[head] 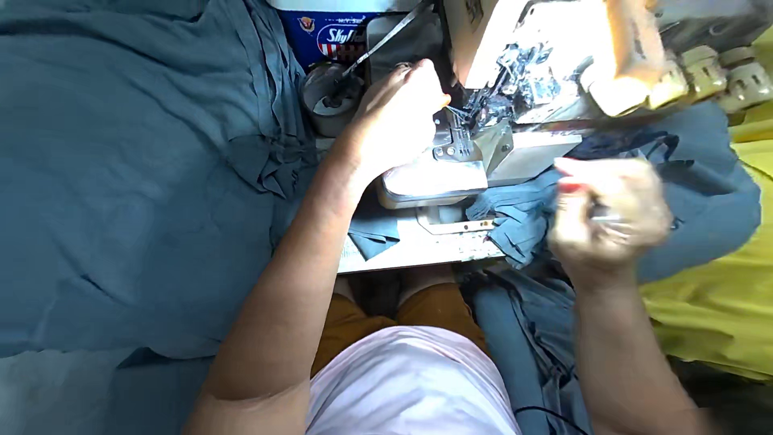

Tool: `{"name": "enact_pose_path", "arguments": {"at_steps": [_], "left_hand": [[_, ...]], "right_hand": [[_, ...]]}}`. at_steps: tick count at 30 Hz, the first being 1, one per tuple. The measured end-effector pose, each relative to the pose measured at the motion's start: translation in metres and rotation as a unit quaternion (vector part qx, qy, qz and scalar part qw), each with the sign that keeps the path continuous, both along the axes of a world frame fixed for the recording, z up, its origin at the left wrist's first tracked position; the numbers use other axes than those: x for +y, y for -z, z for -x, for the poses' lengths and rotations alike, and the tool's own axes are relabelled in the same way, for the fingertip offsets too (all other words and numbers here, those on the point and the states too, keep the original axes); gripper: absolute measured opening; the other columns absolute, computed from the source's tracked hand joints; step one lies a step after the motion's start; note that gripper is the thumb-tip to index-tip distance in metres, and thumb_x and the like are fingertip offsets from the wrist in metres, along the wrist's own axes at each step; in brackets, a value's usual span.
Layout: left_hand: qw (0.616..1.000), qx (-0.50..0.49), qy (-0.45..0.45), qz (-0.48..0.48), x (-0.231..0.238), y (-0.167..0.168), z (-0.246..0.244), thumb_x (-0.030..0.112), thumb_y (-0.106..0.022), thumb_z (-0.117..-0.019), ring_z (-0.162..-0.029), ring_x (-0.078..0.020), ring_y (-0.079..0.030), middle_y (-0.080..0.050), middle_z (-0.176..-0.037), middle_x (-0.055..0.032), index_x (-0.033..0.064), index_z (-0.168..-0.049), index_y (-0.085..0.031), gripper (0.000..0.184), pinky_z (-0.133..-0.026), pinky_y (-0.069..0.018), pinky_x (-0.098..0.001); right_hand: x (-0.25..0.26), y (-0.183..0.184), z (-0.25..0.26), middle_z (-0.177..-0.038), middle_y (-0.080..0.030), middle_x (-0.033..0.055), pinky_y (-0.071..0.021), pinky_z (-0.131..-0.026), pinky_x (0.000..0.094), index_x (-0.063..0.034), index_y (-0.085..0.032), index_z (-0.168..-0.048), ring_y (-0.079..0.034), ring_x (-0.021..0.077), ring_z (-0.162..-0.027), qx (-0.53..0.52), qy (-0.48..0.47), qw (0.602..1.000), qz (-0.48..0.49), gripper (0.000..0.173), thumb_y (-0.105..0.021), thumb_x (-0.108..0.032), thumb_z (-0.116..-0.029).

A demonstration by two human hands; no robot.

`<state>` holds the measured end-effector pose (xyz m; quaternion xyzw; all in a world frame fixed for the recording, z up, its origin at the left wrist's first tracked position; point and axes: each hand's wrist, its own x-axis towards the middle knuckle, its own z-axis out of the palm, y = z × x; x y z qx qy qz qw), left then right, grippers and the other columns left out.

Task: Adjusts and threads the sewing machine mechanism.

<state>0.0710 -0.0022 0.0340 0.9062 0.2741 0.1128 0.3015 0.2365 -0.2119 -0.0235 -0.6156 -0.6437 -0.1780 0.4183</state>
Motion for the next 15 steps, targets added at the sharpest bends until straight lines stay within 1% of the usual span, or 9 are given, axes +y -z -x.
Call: {"name": "enact_pose_path", "arguments": {"at_steps": [1, 2, 4, 5, 6, 8, 10, 12, 15], "left_hand": [[1.0, -0.01, -0.011, -0.009, -0.002, 0.003, 0.0, 0.017, -0.05, -0.1077, -0.11, -0.0311, -0.061, -0.063, -0.112, -0.0214, -0.0043, -0.112, -0.061, 0.025, -0.097, -0.0461, -0.0454], [0.999, -0.019, -0.021, -0.025, -0.003, 0.006, -0.001, 0.018, -0.051, -0.1072, -0.108, -0.0315, -0.062, -0.064, -0.109, -0.0212, -0.0044, -0.111, -0.061, 0.025, -0.096, -0.0466, -0.0457], [0.998, -0.024, -0.038, -0.054, -0.007, 0.01, -0.002, 0.017, -0.052, -0.1061, -0.108, -0.0345, -0.063, -0.065, -0.107, -0.0224, -0.0053, -0.11, -0.062, 0.025, -0.096, -0.0472, -0.0484], [0.996, -0.028, -0.05, -0.064, -0.009, 0.013, -0.003, 0.016, -0.053, -0.1057, -0.109, -0.0359, -0.063, -0.065, -0.107, -0.0229, -0.0053, -0.11, -0.063, 0.024, -0.096, -0.0474, -0.0503], [0.995, -0.033, -0.064, -0.07, -0.01, 0.015, -0.004, 0.016, -0.054, -0.105, -0.109, -0.0364, -0.063, -0.065, -0.108, -0.0228, -0.0045, -0.11, -0.063, 0.024, -0.095, -0.0476, -0.0515], [0.992, -0.029, -0.103, -0.066, -0.016, 0.015, -0.007, 0.016, -0.057, -0.1036, -0.111, -0.0359, -0.064, -0.066, -0.111, -0.0222, -0.0024, -0.111, -0.063, 0.021, -0.095, -0.0477, -0.0522], [0.989, -0.024, -0.135, -0.063, -0.023, 0.014, -0.009, 0.016, -0.058, -0.1021, -0.116, -0.0354, -0.063, -0.066, -0.117, -0.0219, -0.0002, -0.115, -0.064, 0.022, -0.098, -0.0472, -0.053], [0.987, -0.033, -0.143, -0.062, -0.029, 0.012, -0.009, 0.015, -0.058, -0.102, -0.117, -0.0366, -0.063, -0.065, -0.12, -0.0243, -0.0026, -0.117, -0.064, 0.024, -0.099, -0.046, -0.0538], [0.986, -0.023, -0.149, -0.069, -0.034, 0.008, -0.009, 0.014, -0.057, -0.1028, -0.121, -0.0407, -0.06, -0.063, -0.124, -0.0284, -0.0059, -0.121, -0.063, 0.028, -0.102, -0.0442, -0.0556]], "right_hand": [[0.007, 0.0, -0.007, -0.106, -0.069, 0.0223, -0.0537, -0.088, 0.0292, 0.007, -0.07, -0.109, -0.067, 0.0229, -0.1, -0.064, -0.015, 0.997, 0.026, 0.021, -0.057, -0.008, -0.1026], [0.015, 0.0, -0.013, -0.113, -0.072, 0.0233, -0.0562, -0.091, 0.0344, 0.0054, -0.074, -0.109, -0.07, 0.0283, -0.105, -0.115, -0.037, 0.992, 0.045, 0.02, -0.061, -0.008, -0.1007], [0.029, 0.0, -0.027, -0.122, -0.072, 0.0195, -0.0571, -0.081, 0.041, 0.0006, -0.075, -0.113, -0.072, 0.033, -0.102, -0.197, -0.075, 0.974, 0.083, 0.022, -0.06, -0.009, -0.1004], [0.035, -0.001, -0.033, -0.125, -0.072, 0.0167, -0.0573, -0.08, 0.0422, -0.0013, -0.075, -0.115, -0.072, 0.0327, -0.105, -0.23, -0.084, 0.964, 0.106, 0.024, -0.058, -0.009, -0.101], [0.039, -0.001, -0.039, -0.124, -0.072, 0.015, -0.0575, -0.077, 0.043, -0.002, -0.074, -0.116, -0.072, 0.0328, -0.105, -0.259, -0.088, 0.955, 0.119, 0.024, -0.056, -0.008, -0.1012], [0.046, -0.003, -0.047, -0.119, -0.074, 0.0145, -0.0548, -0.07, 0.0432, -0.0006, -0.074, -0.112, -0.071, 0.0336, -0.097, -0.297, -0.096, 0.943, 0.117, 0.024, -0.054, -0.001, -0.0996], [0.045, -0.004, -0.054, -0.118, -0.074, 0.0135, -0.051, -0.063, 0.0443, -0.0018, -0.074, -0.111, -0.069, 0.0349, -0.09, -0.312, -0.093, 0.938, 0.117, 0.025, -0.053, 0.0, -0.0979], [0.029, -0.003, -0.054, -0.119, -0.073, 0.0155, -0.0504, -0.057, 0.0466, -0.0016, -0.074, -0.111, -0.069, 0.0371, -0.082, -0.305, -0.075, 0.942, 0.123, 0.025, -0.053, 0.0, -0.0972], [0.002, -0.005, -0.038, -0.117, -0.074, 0.0155, -0.0478, -0.054, 0.0442, -0.0011, -0.076, -0.11, -0.066, 0.0333, -0.072, -0.315, -0.073, 0.936, 0.141, 0.027, -0.054, 0.002, -0.0933]]}}
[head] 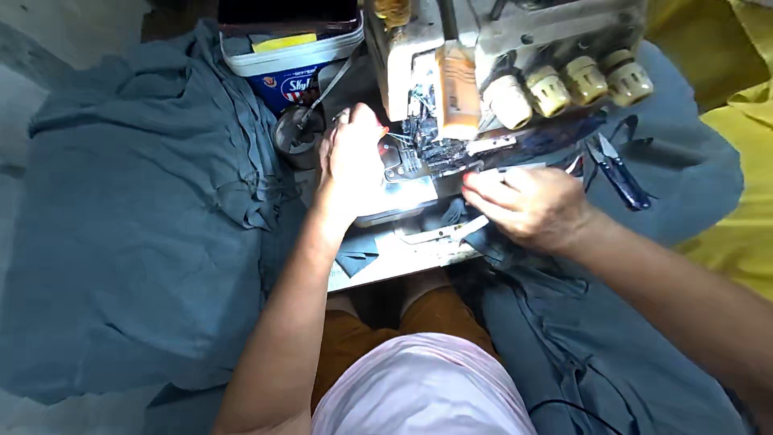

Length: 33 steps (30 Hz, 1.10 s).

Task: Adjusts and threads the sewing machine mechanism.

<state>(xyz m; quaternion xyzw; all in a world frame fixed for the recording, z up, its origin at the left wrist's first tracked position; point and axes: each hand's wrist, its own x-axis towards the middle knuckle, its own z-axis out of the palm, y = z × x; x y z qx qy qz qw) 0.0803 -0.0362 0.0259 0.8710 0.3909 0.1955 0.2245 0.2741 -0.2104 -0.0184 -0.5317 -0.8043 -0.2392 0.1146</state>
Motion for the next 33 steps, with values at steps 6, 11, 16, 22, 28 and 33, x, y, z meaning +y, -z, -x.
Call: {"name": "enact_pose_path", "arguments": {"at_steps": [6, 11, 16, 22, 28, 33], "left_hand": [[0.999, -0.036, -0.001, -0.041, 0.004, 0.013, -0.002, 0.017, -0.052, -0.1056, -0.115, -0.0412, -0.062, -0.065, -0.119, -0.0281, -0.0065, -0.114, -0.064, 0.027, -0.098, -0.0455, -0.0569], [0.994, -0.053, 0.035, -0.094, 0.011, 0.025, 0.0, 0.016, -0.049, -0.1062, -0.108, -0.0443, -0.064, -0.064, -0.112, -0.0304, -0.0096, -0.11, -0.062, 0.029, -0.091, -0.047, -0.0596], [0.992, -0.03, 0.03, -0.121, 0.015, 0.027, 0.002, 0.013, -0.044, -0.1066, -0.105, -0.044, -0.064, -0.064, -0.108, -0.0308, -0.0108, -0.109, -0.061, 0.029, -0.089, -0.0476, -0.058], [0.993, -0.02, 0.038, -0.109, 0.012, 0.025, 0.01, 0.019, -0.046, -0.1075, -0.109, -0.0442, -0.064, -0.063, -0.115, -0.0291, -0.0069, -0.116, -0.059, 0.03, -0.089, -0.0497, -0.0607], [0.993, -0.023, 0.033, -0.111, 0.014, 0.027, 0.008, 0.016, -0.047, -0.1058, -0.11, -0.0427, -0.064, -0.064, -0.116, -0.028, -0.0061, -0.116, -0.06, 0.027, -0.091, -0.049, -0.06], [0.994, -0.035, 0.031, -0.1, 0.015, 0.029, 0.01, 0.019, -0.049, -0.1051, -0.109, -0.0398, -0.064, -0.063, -0.117, -0.0266, -0.0055, -0.119, -0.059, 0.029, -0.091, -0.05, -0.0577]], "right_hand": [[-0.055, -0.006, 0.047, -0.096, -0.075, 0.0084, -0.0498, -0.063, 0.0272, -0.0055, -0.073, -0.101, -0.066, 0.015, -0.077, 0.304, -0.021, 0.952, 0.025, 0.035, -0.048, -0.029, -0.1072], [-0.065, -0.03, 0.054, -0.114, -0.064, -0.0194, -0.0487, -0.095, 0.0198, -0.0307, -0.073, -0.09, -0.059, -0.0002, -0.111, 0.684, -0.035, 0.724, -0.079, 0.046, -0.038, -0.056, -0.1058], [-0.009, -0.015, 0.066, -0.081, -0.066, -0.0114, -0.0514, -0.053, 0.0151, -0.0209, -0.069, -0.085, -0.06, -0.0009, -0.061, 0.821, -0.058, 0.551, -0.142, 0.042, -0.041, -0.04, -0.1103], [0.008, 0.017, 0.066, -0.081, -0.069, -0.0014, -0.0593, -0.064, 0.0242, -0.0112, -0.062, -0.086, -0.066, 0.0074, -0.066, 0.902, 0.055, 0.423, -0.069, 0.047, -0.028, -0.029, -0.1134], [-0.005, 0.009, 0.061, -0.093, -0.071, 0.002, -0.0617, -0.076, 0.0269, -0.0109, -0.063, -0.097, -0.07, 0.0108, -0.077, 0.934, 0.023, 0.342, -0.097, 0.033, -0.035, -0.017, -0.1115], [0.004, -0.003, 0.068, -0.106, -0.07, 0.0016, -0.0606, -0.089, 0.0315, -0.0108, -0.063, -0.113, -0.071, 0.0131, -0.093, 0.896, -0.035, 0.429, -0.105, 0.021, -0.046, -0.002, -0.1042]]}}
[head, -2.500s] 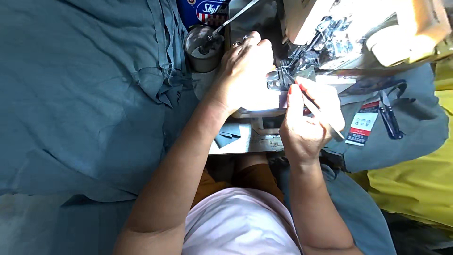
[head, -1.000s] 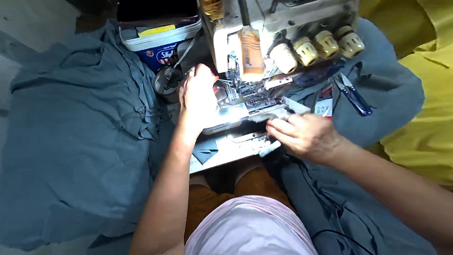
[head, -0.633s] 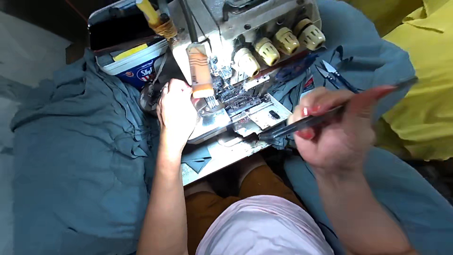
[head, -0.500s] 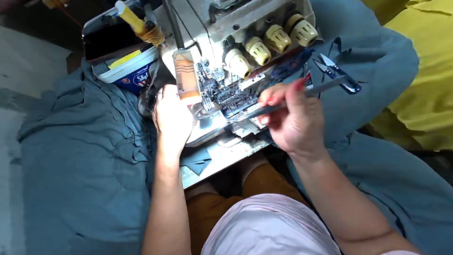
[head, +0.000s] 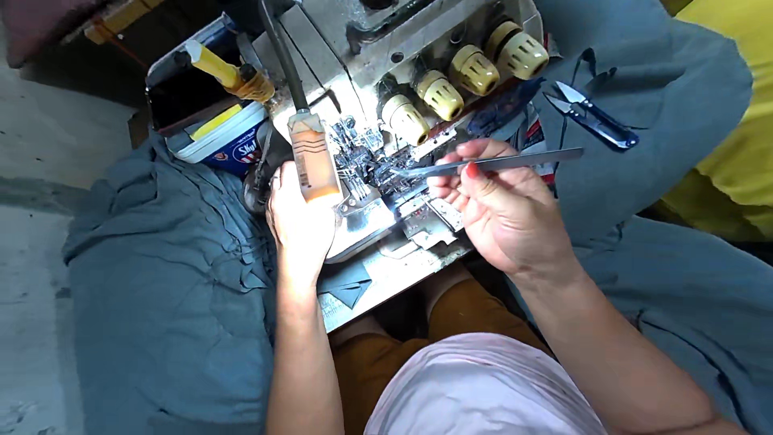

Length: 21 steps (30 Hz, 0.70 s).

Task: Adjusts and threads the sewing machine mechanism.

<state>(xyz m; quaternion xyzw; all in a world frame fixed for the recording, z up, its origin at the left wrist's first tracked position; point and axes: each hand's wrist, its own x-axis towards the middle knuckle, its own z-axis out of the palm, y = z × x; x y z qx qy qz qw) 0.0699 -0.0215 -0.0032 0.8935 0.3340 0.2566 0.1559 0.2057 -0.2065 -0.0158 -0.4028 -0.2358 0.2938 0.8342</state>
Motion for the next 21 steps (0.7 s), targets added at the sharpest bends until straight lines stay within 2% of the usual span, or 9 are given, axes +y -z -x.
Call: {"name": "enact_pose_path", "arguments": {"at_steps": [2, 6, 8, 10, 12, 14, 17, 19, 21], "left_hand": [[1.0, -0.006, 0.003, -0.002, 0.001, 0.001, 0.0, 0.017, -0.05, -0.1044, -0.107, -0.0398, -0.065, -0.064, -0.115, -0.0271, -0.0061, -0.117, -0.059, 0.028, -0.089, -0.0504, -0.0571], [1.0, 0.001, 0.0, 0.011, 0.001, 0.0, 0.0, 0.018, -0.05, -0.104, -0.109, -0.0391, -0.064, -0.063, -0.117, -0.0266, -0.0059, -0.118, -0.059, 0.029, -0.091, -0.0494, -0.0567], [1.0, -0.001, 0.003, 0.012, 0.002, 0.0, 0.0, 0.017, -0.05, -0.1042, -0.11, -0.039, -0.064, -0.063, -0.117, -0.0261, -0.0052, -0.119, -0.059, 0.029, -0.092, -0.0492, -0.0568], [1.0, -0.001, 0.003, 0.009, 0.002, 0.0, 0.0, 0.019, -0.049, -0.1063, -0.11, -0.0389, -0.064, -0.063, -0.117, -0.0258, -0.0048, -0.119, -0.06, 0.029, -0.093, -0.0492, -0.0564], [1.0, -0.003, 0.01, 0.003, 0.002, 0.0, 0.0, 0.019, -0.05, -0.1055, -0.108, -0.0387, -0.064, -0.064, -0.115, -0.026, -0.0054, -0.116, -0.06, 0.029, -0.092, -0.0496, -0.0558], [1.0, -0.006, 0.012, -0.001, 0.002, 0.001, 0.0, 0.02, -0.05, -0.1055, -0.107, -0.0387, -0.064, -0.064, -0.114, -0.0262, -0.0058, -0.116, -0.06, 0.03, -0.091, -0.0499, -0.0555], [1.0, -0.006, 0.016, -0.013, 0.002, 0.001, 0.0, 0.02, -0.049, -0.1059, -0.106, -0.0387, -0.065, -0.064, -0.113, -0.0265, -0.0064, -0.116, -0.06, 0.031, -0.09, -0.05, -0.0556], [1.0, -0.007, 0.02, -0.02, 0.001, 0.0, 0.0, 0.02, -0.047, -0.1068, -0.106, -0.0382, -0.065, -0.064, -0.112, -0.0262, -0.0063, -0.114, -0.061, 0.031, -0.09, -0.0497, -0.0555], [1.0, -0.007, 0.019, -0.022, 0.001, 0.0, -0.001, 0.019, -0.047, -0.107, -0.107, -0.0376, -0.065, -0.064, -0.112, -0.025, -0.0054, -0.113, -0.061, 0.029, -0.091, -0.05, -0.0543]], "right_hand": [[0.005, 0.003, 0.008, -0.097, -0.074, 0.0016, -0.0629, -0.082, 0.0303, -0.009, -0.064, -0.113, -0.073, 0.0127, -0.085, -0.013, 0.013, 1.0, 0.016, 0.018, -0.049, -0.003, -0.1046], [0.015, 0.001, 0.017, -0.081, -0.075, -0.0001, -0.0638, -0.072, 0.0277, -0.0098, -0.068, -0.096, -0.073, 0.0102, -0.07, -0.004, 0.085, 0.995, 0.057, 0.01, -0.062, -0.003, -0.0997], [0.023, -0.008, 0.017, -0.077, -0.075, 0.0026, -0.0637, -0.069, 0.0265, -0.008, -0.066, -0.092, -0.073, 0.0112, -0.067, 0.066, 0.103, 0.989, 0.082, 0.009, -0.064, -0.002, -0.0991], [0.034, -0.013, 0.016, -0.074, -0.074, 0.0071, -0.0636, -0.065, 0.0272, -0.0034, -0.063, -0.095, -0.073, 0.0144, -0.064, 0.159, 0.124, 0.976, 0.088, 0.006, -0.061, -0.001, -0.1004], [0.039, -0.016, 0.018, -0.079, -0.074, 0.0089, -0.0645, -0.068, 0.0296, -0.0026, -0.06, -0.105, -0.075, 0.0171, -0.069, 0.224, 0.123, 0.962, 0.096, 0.006, -0.055, -0.005, -0.1049], [0.04, -0.02, 0.024, -0.091, -0.074, 0.0118, -0.0642, -0.077, 0.0323, -0.0016, -0.058, -0.114, -0.076, 0.0199, -0.082, 0.266, 0.104, 0.953, 0.103, 0.014, -0.049, -0.011, -0.1084], [0.039, -0.023, 0.033, -0.103, -0.073, 0.0125, -0.0616, -0.085, 0.0311, 0.003, -0.059, -0.117, -0.074, 0.0193, -0.093, 0.296, 0.087, 0.945, 0.11, 0.024, -0.048, -0.017, -0.1096], [0.042, -0.023, 0.034, -0.104, -0.072, 0.0132, -0.0623, -0.084, 0.0314, 0.0037, -0.058, -0.12, -0.075, 0.0201, -0.093, 0.31, 0.102, 0.938, 0.116, 0.024, -0.051, -0.017, -0.1086], [0.046, -0.021, 0.032, -0.1, -0.073, 0.013, -0.0638, -0.08, 0.0321, 0.0025, -0.057, -0.123, -0.076, 0.0208, -0.089, 0.315, 0.123, 0.932, 0.129, 0.023, -0.052, -0.015, -0.1078]]}}
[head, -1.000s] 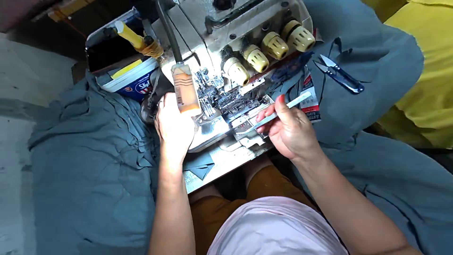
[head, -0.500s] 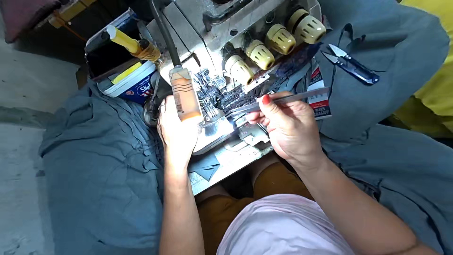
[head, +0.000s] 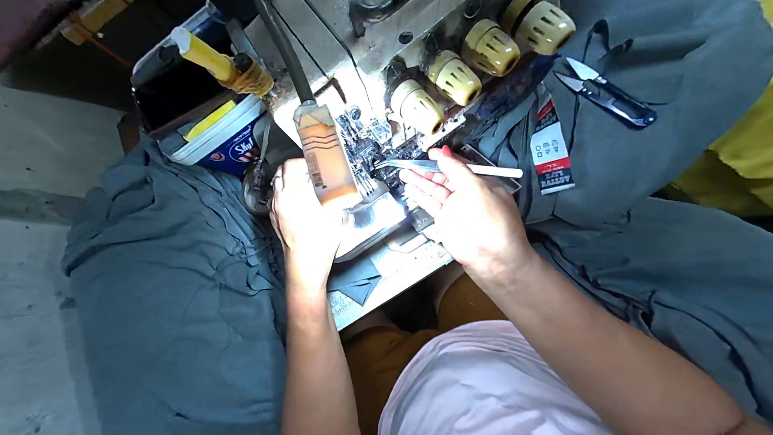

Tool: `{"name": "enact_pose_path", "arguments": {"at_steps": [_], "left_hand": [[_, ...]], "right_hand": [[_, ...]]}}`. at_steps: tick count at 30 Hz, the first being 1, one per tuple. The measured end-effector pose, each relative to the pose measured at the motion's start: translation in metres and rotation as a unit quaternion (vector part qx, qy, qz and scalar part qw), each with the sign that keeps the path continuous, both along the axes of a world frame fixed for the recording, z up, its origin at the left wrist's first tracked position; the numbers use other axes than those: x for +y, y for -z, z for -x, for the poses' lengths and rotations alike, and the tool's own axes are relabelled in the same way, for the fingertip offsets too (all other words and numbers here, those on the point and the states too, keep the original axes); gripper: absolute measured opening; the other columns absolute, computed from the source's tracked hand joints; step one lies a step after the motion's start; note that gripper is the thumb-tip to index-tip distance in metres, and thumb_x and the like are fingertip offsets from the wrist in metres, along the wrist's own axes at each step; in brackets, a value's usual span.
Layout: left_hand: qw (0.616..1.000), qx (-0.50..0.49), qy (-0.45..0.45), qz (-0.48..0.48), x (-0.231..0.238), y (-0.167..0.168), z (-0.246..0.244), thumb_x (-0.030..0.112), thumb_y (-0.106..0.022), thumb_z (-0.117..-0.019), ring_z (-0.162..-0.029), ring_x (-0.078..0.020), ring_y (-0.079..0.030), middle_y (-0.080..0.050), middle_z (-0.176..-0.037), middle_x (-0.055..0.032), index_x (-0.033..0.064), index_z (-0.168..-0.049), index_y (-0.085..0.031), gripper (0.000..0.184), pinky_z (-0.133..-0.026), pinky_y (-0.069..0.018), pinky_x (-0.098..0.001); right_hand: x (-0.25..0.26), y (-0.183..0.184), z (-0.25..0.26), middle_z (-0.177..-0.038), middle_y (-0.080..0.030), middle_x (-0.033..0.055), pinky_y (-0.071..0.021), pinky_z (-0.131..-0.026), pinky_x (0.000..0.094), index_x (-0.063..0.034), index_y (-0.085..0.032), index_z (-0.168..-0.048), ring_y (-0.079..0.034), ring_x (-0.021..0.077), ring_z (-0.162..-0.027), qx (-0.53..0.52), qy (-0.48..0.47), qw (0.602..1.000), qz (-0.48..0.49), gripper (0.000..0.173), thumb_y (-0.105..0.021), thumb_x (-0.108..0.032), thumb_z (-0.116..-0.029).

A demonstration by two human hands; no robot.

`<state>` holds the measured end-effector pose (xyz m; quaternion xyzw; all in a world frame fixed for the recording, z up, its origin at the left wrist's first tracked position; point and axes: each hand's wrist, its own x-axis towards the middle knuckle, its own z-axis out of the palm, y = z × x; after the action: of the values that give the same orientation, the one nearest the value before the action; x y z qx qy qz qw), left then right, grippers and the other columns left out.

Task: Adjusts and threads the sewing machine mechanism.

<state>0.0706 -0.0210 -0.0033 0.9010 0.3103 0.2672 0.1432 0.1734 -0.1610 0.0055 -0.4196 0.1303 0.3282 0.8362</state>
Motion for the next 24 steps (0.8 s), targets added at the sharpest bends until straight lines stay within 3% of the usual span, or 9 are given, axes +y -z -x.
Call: {"name": "enact_pose_path", "arguments": {"at_steps": [6, 18, 24], "left_hand": [[1.0, -0.002, -0.001, -0.002, -0.0008, 0.0004, 0.0001, 0.017, -0.045, -0.1081, -0.104, -0.0368, -0.065, -0.064, -0.109, -0.0241, -0.0041, -0.111, -0.06, 0.026, -0.087, -0.0509, -0.0529], [1.0, -0.005, -0.004, 0.016, -0.0033, -0.0009, 0.001, 0.017, -0.044, -0.1088, -0.102, -0.0357, -0.064, -0.063, -0.11, -0.0233, -0.0026, -0.11, -0.061, 0.026, -0.084, -0.0501, -0.0517], [1.0, -0.008, -0.004, 0.01, -0.0028, -0.0001, 0.0008, 0.017, -0.043, -0.1091, -0.098, -0.0356, -0.064, -0.063, -0.107, -0.023, -0.0027, -0.109, -0.061, 0.026, -0.082, -0.0499, -0.0511]], "right_hand": [[0.0041, 0.004, 0.0013, -0.092, -0.074, 0.0121, -0.0644, -0.073, 0.0318, 0.0002, -0.058, -0.12, -0.077, 0.0207, -0.08, -0.012, -0.007, 0.999, 0.039, 0.023, -0.052, -0.019, -0.1082], [0.0103, 0.0019, 0.0063, -0.092, -0.075, 0.0106, -0.0631, -0.074, 0.0287, 0.0012, -0.062, -0.115, -0.076, 0.0166, -0.08, -0.031, -0.04, 0.996, 0.069, 0.027, -0.055, -0.023, -0.1072], [0.0101, 0.0074, 0.0082, -0.09, -0.075, 0.0119, -0.0634, -0.074, 0.0294, 0.0025, -0.062, -0.113, -0.076, 0.0173, -0.08, -0.073, -0.029, 0.995, 0.055, 0.019, -0.054, -0.014, -0.107]]}}
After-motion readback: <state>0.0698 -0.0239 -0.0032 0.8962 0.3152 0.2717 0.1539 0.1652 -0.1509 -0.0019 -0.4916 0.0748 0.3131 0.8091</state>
